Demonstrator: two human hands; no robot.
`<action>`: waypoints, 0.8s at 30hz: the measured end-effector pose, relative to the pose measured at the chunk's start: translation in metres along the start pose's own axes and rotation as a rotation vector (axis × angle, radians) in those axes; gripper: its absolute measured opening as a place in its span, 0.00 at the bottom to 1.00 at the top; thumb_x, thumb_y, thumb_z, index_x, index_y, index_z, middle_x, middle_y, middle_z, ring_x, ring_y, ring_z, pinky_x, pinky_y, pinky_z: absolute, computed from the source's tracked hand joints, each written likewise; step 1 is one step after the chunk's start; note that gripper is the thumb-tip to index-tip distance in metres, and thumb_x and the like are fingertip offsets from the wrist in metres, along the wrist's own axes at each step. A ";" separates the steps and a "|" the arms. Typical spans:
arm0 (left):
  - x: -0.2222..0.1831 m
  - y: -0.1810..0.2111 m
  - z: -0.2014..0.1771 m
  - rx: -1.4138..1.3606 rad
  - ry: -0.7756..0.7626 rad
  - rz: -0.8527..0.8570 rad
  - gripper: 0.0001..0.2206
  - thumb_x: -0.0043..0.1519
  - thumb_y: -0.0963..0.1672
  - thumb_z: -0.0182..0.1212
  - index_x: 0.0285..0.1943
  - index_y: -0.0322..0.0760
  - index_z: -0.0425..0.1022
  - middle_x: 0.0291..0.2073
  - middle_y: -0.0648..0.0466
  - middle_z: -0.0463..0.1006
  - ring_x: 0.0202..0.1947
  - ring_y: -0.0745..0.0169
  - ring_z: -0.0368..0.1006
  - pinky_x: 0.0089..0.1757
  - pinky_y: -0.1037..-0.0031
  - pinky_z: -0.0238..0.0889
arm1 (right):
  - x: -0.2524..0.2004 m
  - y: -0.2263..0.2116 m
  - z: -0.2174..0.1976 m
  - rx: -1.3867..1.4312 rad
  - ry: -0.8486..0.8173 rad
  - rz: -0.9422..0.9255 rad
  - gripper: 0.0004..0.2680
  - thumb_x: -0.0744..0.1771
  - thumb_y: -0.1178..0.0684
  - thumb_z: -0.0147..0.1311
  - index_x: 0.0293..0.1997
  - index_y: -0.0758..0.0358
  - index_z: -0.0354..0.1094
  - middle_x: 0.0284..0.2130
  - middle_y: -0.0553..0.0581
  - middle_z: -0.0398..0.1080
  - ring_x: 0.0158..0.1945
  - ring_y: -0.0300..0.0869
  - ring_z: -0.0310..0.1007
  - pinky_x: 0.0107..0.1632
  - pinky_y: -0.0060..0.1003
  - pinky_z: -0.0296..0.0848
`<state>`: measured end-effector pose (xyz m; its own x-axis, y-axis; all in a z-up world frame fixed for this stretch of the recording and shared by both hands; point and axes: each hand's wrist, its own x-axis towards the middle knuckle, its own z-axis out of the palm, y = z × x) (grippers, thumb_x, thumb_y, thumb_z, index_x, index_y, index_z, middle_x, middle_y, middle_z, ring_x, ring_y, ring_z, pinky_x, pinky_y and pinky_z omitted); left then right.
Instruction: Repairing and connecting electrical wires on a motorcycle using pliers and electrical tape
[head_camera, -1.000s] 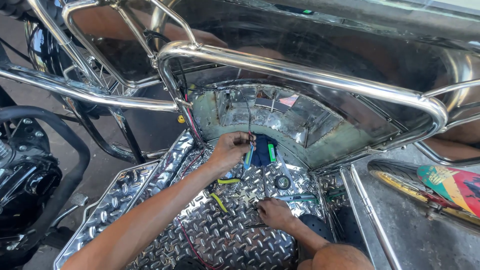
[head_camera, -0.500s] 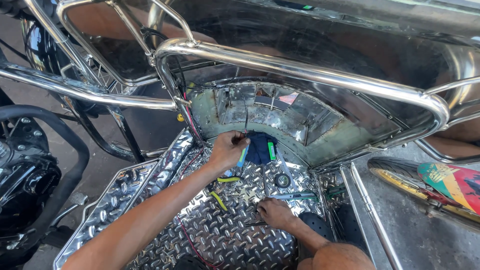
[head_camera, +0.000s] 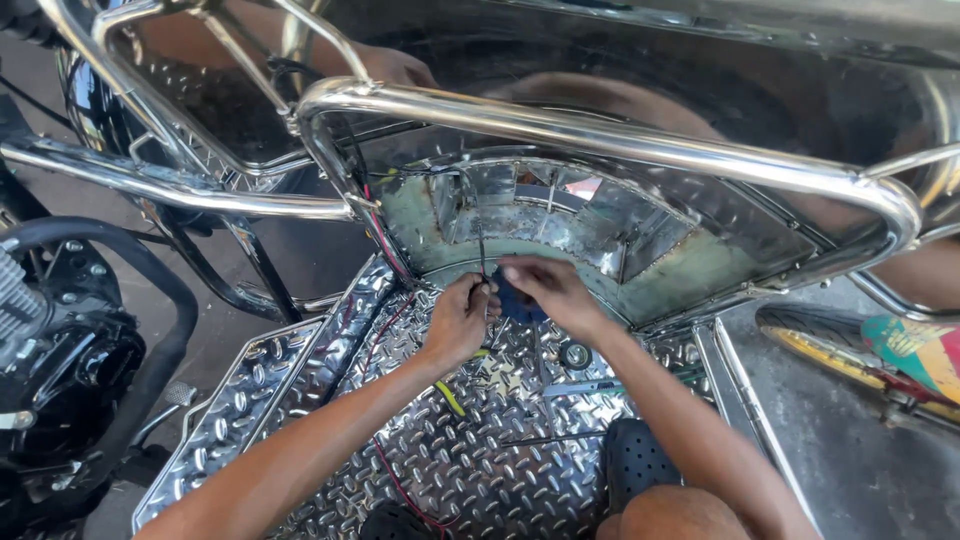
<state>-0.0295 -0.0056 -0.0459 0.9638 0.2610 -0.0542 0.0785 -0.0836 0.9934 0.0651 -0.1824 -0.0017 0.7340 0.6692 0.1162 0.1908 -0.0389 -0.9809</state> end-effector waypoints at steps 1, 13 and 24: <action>-0.001 0.004 0.001 0.007 -0.009 -0.004 0.14 0.76 0.40 0.46 0.56 0.19 0.75 0.40 0.30 0.83 0.45 0.41 0.85 0.45 0.57 0.83 | 0.011 -0.004 0.003 0.007 0.010 0.003 0.13 0.75 0.49 0.54 0.62 0.63 0.80 0.45 0.68 0.82 0.55 0.61 0.82 0.55 0.55 0.78; 0.016 0.013 -0.011 -0.026 0.085 0.185 0.08 0.72 0.41 0.62 0.41 0.35 0.85 0.30 0.52 0.80 0.40 0.69 0.71 0.34 0.74 0.70 | 0.043 0.045 0.032 0.024 0.198 -0.306 0.05 0.72 0.57 0.65 0.45 0.70 0.79 0.33 0.63 0.77 0.45 0.48 0.82 0.46 0.46 0.79; 0.005 0.001 -0.025 -0.278 0.013 0.025 0.10 0.74 0.40 0.53 0.49 0.21 0.78 0.35 0.32 0.85 0.34 0.48 0.87 0.36 0.60 0.85 | -0.125 0.227 -0.063 -1.183 -0.099 0.101 0.12 0.63 0.43 0.65 0.47 0.54 0.83 0.49 0.64 0.80 0.52 0.66 0.82 0.44 0.63 0.83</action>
<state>-0.0310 0.0195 -0.0423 0.9612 0.2743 -0.0296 -0.0200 0.1763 0.9841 0.0577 -0.3223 -0.2292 0.7369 0.6758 -0.0168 0.6557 -0.7206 -0.2255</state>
